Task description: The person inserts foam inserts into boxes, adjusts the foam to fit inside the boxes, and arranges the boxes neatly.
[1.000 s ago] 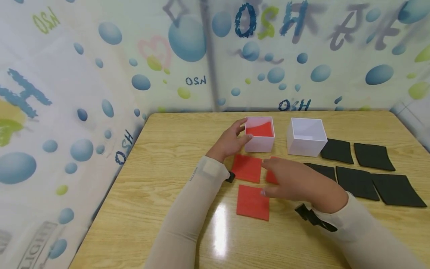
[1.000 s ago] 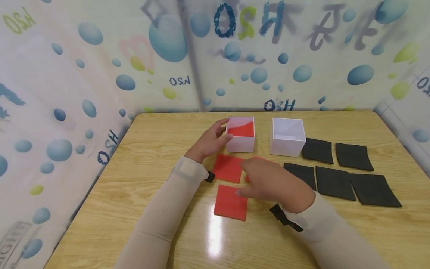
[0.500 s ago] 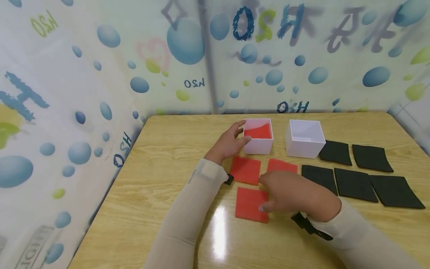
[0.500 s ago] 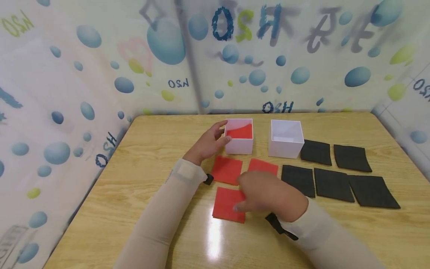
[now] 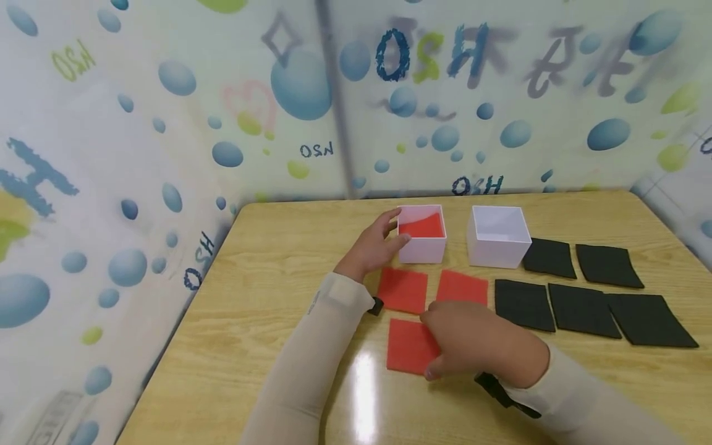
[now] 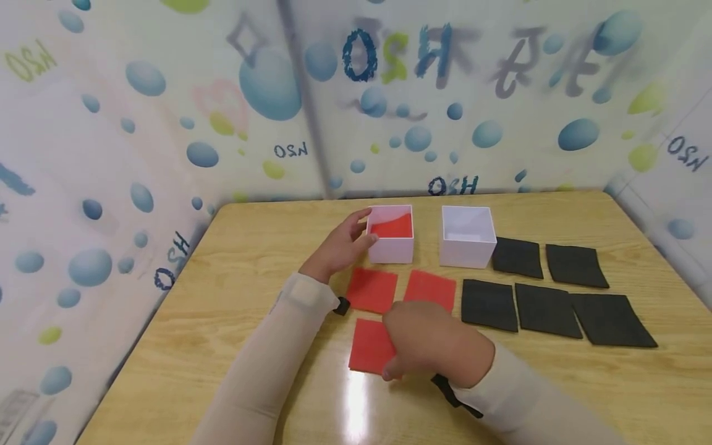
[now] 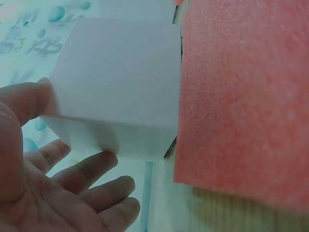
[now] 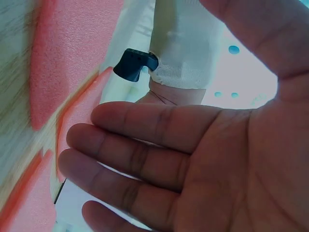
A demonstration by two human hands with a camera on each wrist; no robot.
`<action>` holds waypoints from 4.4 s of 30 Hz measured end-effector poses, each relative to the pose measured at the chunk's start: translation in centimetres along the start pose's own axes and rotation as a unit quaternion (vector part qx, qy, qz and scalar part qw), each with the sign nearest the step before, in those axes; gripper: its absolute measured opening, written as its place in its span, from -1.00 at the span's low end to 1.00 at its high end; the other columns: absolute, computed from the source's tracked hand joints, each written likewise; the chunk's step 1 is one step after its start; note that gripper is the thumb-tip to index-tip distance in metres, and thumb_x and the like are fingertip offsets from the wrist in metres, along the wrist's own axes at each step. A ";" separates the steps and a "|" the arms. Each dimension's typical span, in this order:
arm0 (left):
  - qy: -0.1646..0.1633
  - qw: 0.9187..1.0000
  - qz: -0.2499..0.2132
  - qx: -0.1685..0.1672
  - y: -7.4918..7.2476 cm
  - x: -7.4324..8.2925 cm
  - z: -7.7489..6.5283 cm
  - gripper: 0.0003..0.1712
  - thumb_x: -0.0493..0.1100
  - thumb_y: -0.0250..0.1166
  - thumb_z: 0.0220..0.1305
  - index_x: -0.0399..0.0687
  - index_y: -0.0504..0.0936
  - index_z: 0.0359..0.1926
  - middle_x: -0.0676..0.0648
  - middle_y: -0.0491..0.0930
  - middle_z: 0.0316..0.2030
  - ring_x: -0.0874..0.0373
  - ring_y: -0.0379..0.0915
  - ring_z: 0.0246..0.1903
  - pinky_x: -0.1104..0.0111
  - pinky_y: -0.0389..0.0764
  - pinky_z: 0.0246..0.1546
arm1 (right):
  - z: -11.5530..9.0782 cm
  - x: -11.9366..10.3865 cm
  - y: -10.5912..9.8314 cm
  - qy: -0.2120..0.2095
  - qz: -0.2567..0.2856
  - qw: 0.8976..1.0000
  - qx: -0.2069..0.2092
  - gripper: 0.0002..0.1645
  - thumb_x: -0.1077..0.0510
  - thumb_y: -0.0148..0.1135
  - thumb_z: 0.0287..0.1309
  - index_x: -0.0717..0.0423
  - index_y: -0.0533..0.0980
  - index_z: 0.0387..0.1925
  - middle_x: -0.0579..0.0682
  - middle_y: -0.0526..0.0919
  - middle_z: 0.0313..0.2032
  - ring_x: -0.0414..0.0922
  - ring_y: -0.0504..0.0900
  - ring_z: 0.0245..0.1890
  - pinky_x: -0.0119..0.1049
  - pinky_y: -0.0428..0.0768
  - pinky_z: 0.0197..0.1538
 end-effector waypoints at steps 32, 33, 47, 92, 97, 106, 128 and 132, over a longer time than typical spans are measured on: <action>-0.002 1.000 -0.001 0.011 0.0 -0.3 -0.4 -0.21 0.14 0.28 0.51 0.53 0.15 0.63 0.01 0.30 0.57 -0.09 0.19 0.56 -0.12 0.50 0.37 | 0.0 -0.6 1.1 0.016 -0.075 0.997 0.017 0.00 -0.30 0.80 -0.41 0.20 0.68 0.04 0.17 0.67 0.17 0.08 0.67 0.02 0.02 0.71 0.03; -0.001 1.000 -0.001 0.010 0.1 -0.3 -0.4 -0.21 0.14 0.28 0.51 0.53 0.15 0.63 0.01 0.30 0.57 -0.09 0.19 0.56 -0.12 0.50 0.37 | 0.0 -0.6 1.1 0.018 -0.072 0.997 0.014 0.01 -0.30 0.81 -0.41 0.20 0.67 0.06 0.18 0.66 0.19 0.10 0.67 0.05 0.03 0.71 0.05; -0.003 1.000 -0.010 0.004 0.3 0.0 -0.1 -0.21 0.13 0.28 0.51 0.54 0.16 0.62 0.00 0.29 0.57 -0.11 0.16 0.58 -0.14 0.46 0.40 | 0.5 -0.3 1.6 0.047 -0.069 0.996 -0.005 0.14 -0.31 0.82 -0.45 0.20 0.62 0.17 0.18 0.60 0.24 0.07 0.65 0.04 0.02 0.71 0.05; 0.008 1.000 0.004 0.001 0.2 -0.1 -0.1 -0.21 0.12 0.26 0.52 0.48 0.14 0.64 -0.02 0.29 0.57 -0.11 0.17 0.58 -0.13 0.44 0.42 | -0.2 2.6 -1.3 -0.034 0.098 0.995 -0.007 -0.41 0.04 0.65 -0.08 -0.07 0.47 -0.06 -0.14 0.58 -0.30 -0.15 0.53 -0.28 -0.16 0.54 -0.19; 0.013 1.000 0.008 0.002 0.2 -0.1 -0.1 -0.21 0.12 0.26 0.52 0.48 0.14 0.64 -0.02 0.29 0.57 -0.10 0.17 0.58 -0.12 0.45 0.42 | 0.0 3.3 -2.0 -0.060 0.143 0.988 -0.017 -0.36 0.09 0.66 -0.08 -0.08 0.48 0.01 -0.07 0.61 -0.19 -0.09 0.55 -0.16 -0.16 0.61 -0.08; 0.016 1.000 0.002 0.002 0.2 0.0 -0.1 -0.20 0.10 0.27 0.52 0.45 0.15 0.64 -0.02 0.31 0.57 -0.11 0.19 0.57 -0.12 0.47 0.40 | 0.2 4.6 -2.6 -0.123 0.183 0.975 0.026 -0.36 0.18 0.57 -0.03 0.04 0.48 0.09 -0.05 0.61 -0.14 -0.02 0.57 -0.08 -0.10 0.67 0.02; 0.012 0.999 -0.043 -0.021 0.3 -0.1 0.1 -0.16 0.05 0.32 0.50 0.44 0.13 0.65 -0.03 0.27 0.59 -0.12 0.21 0.55 -0.07 0.63 0.25 | 1.2 8.2 -4.5 -0.162 0.327 0.903 0.227 -0.28 0.21 0.53 0.12 0.28 0.43 0.28 0.08 0.62 0.00 0.04 0.63 0.03 0.01 0.69 0.22; 0.024 0.999 -0.034 -0.017 0.4 0.0 0.3 -0.12 -0.05 0.33 0.50 0.37 0.11 0.67 -0.06 0.26 0.59 -0.13 0.18 0.57 -0.08 0.58 0.30 | 1.5 8.7 -4.4 -0.133 0.351 0.889 0.262 -0.22 0.24 0.51 0.17 0.31 0.38 0.36 0.13 0.61 0.05 0.05 0.60 0.06 -0.19 0.68 0.17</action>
Point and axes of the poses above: each hand's wrist, its own z-axis towards the middle knuckle, its own y-axis out of the palm, x = y × z, the point moved 3 cm from there along z, towards the middle knuckle
